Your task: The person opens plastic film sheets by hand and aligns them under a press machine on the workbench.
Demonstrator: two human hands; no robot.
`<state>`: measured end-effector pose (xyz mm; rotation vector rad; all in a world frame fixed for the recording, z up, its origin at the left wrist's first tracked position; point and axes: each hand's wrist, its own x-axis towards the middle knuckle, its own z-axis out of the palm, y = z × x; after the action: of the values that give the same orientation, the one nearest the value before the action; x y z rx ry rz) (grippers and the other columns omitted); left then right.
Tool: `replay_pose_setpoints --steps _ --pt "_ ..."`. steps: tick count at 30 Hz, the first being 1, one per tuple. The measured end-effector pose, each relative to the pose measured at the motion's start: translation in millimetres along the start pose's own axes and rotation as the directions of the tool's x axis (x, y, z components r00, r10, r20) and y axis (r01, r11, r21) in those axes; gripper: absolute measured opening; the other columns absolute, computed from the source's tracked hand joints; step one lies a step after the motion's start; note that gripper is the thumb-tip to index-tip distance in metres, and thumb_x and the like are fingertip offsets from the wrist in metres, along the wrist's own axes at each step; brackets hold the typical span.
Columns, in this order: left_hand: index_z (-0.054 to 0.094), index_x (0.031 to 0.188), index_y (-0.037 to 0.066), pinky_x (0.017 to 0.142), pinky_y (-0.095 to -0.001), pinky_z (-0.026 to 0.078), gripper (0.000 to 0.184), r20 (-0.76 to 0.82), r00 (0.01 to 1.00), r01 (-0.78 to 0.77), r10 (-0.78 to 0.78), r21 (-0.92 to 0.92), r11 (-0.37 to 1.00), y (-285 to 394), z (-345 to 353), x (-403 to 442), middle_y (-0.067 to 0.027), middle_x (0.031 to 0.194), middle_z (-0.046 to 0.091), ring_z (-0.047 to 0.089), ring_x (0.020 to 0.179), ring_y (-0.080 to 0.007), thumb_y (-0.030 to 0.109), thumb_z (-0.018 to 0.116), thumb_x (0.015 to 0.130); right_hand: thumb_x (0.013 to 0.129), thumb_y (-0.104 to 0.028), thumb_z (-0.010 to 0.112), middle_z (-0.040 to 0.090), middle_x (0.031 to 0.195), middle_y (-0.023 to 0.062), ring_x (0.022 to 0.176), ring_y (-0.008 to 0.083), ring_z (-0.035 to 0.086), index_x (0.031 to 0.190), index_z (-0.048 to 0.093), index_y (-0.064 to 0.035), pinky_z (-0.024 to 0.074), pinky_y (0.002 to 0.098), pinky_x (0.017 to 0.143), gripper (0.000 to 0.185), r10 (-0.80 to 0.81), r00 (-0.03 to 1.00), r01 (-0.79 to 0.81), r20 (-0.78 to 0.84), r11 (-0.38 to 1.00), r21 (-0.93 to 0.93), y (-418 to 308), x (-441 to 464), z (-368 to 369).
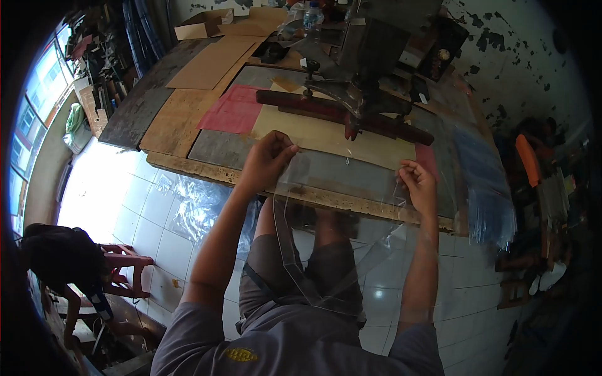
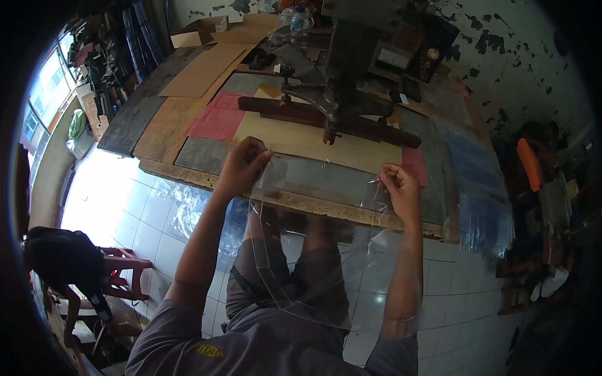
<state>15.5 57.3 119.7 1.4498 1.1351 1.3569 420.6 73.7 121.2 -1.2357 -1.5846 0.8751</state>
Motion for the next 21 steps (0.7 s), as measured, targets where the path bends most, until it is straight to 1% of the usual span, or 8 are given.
replay_pose_setpoints --steps 3,6,9,12,15,18,19,21 --pt "0.056 0.107 0.002 0.066 -0.0221 0.047 0.020 -0.002 1.000 0.030 -0.030 0.055 0.998 8 1 -1 -0.0031 0.087 0.072 0.058 0.073 -0.0036 0.014 0.070 0.101 0.103 -0.014 0.067 0.071 0.095 0.0008 0.078 0.0057 0.062 0.126 0.067 0.0004 0.0456 0.0210 0.067 0.027 0.034 0.999 -0.034 -0.012 0.999 0.016 -1 -2 2" --pt "0.056 0.117 0.002 0.069 -0.0221 0.047 0.023 -0.014 0.999 0.049 -0.050 -0.062 0.997 4 4 -2 -0.0052 0.088 0.076 0.059 0.074 -0.0042 0.014 0.069 0.102 0.103 -0.014 0.067 0.071 0.096 0.0007 0.077 0.0054 0.060 0.126 0.067 -0.0002 0.0446 0.0208 0.067 0.027 0.055 0.998 -0.054 -0.025 0.998 0.023 -1 -4 5" --pt "0.054 0.131 0.003 0.070 -0.0214 0.047 0.034 0.005 1.000 0.023 -0.023 -0.028 0.999 13 5 -5 -0.0063 0.089 0.078 0.062 0.076 -0.0041 0.013 0.068 0.102 0.103 -0.011 0.066 0.071 0.096 0.0017 0.075 0.0054 0.059 0.126 0.067 0.0004 0.0451 0.0210 0.067 0.027 0.029 0.999 -0.028 -0.043 0.999 0.044 -1 -8 7" --pt "0.051 0.141 0.004 0.072 -0.0214 0.048 0.043 0.047 0.997 0.065 -0.067 0.045 0.997 21 2 -5 -0.0052 0.086 0.077 0.064 0.078 -0.0045 0.013 0.068 0.102 0.103 -0.008 0.064 0.071 0.094 0.0033 0.073 0.0053 0.057 0.126 0.066 0.0016 0.0465 0.0214 0.068 0.025 0.003 0.998 -0.001 -0.061 0.999 0.035 -4 -9 8" --pt "0.050 0.141 0.004 0.073 -0.0223 0.049 0.045 0.066 0.995 0.076 -0.078 0.040 0.996 19 1 -4 -0.0056 0.087 0.077 0.065 0.078 -0.0046 0.010 0.069 0.101 0.103 -0.008 0.063 0.069 0.094 0.0033 0.072 0.0055 0.056 0.127 0.066 0.0003 0.0459 0.0214 0.068 0.025 -0.012 0.998 0.014 -0.064 1.000 0.020 -7 -10 11" --pt "0.052 0.142 0.006 0.052 -0.0190 0.035 0.045 0.051 0.999 -0.009 0.008 0.013 1.000 17 4 -5 -0.0018 0.082 0.074 0.052 0.060 0.0002 0.009 0.070 0.100 0.104 -0.010 0.063 0.068 0.094 0.0030 0.072 0.0057 0.055 0.127 0.066 -0.0012 0.0451 0.0215 0.067 0.025 -0.017 0.998 0.018 -0.056 1.000 0.009 -7 -10 11" --pt "0.051 0.140 0.006 0.055 -0.0190 0.037 0.045 0.064 0.998 0.011 -0.013 0.040 0.999 20 2 -6 -0.0033 0.084 0.075 0.055 0.063 -0.0002 0.009 0.071 0.099 0.105 -0.010 0.062 0.067 0.093 0.0029 0.072 0.0057 0.055 0.127 0.066 -0.0017 0.0449 0.0216 0.067 0.025 -0.020 0.998 0.020 -0.053 1.000 0.007 -5 -10 10" --pt "0.049 0.140 0.005 0.070 -0.0230 0.047 0.045 0.087 0.995 0.037 -0.040 0.028 0.999 22 1 -6 -0.0060 0.090 0.077 0.064 0.075 -0.0053 0.006 0.070 0.099 0.105 -0.012 0.061 0.066 0.093 0.0024 0.071 0.0060 0.054 0.127 0.066 -0.0024 0.0445 0.0217 0.067 0.025 -0.020 0.998 0.019 -0.052 0.999 -0.035 -9 -11 10"
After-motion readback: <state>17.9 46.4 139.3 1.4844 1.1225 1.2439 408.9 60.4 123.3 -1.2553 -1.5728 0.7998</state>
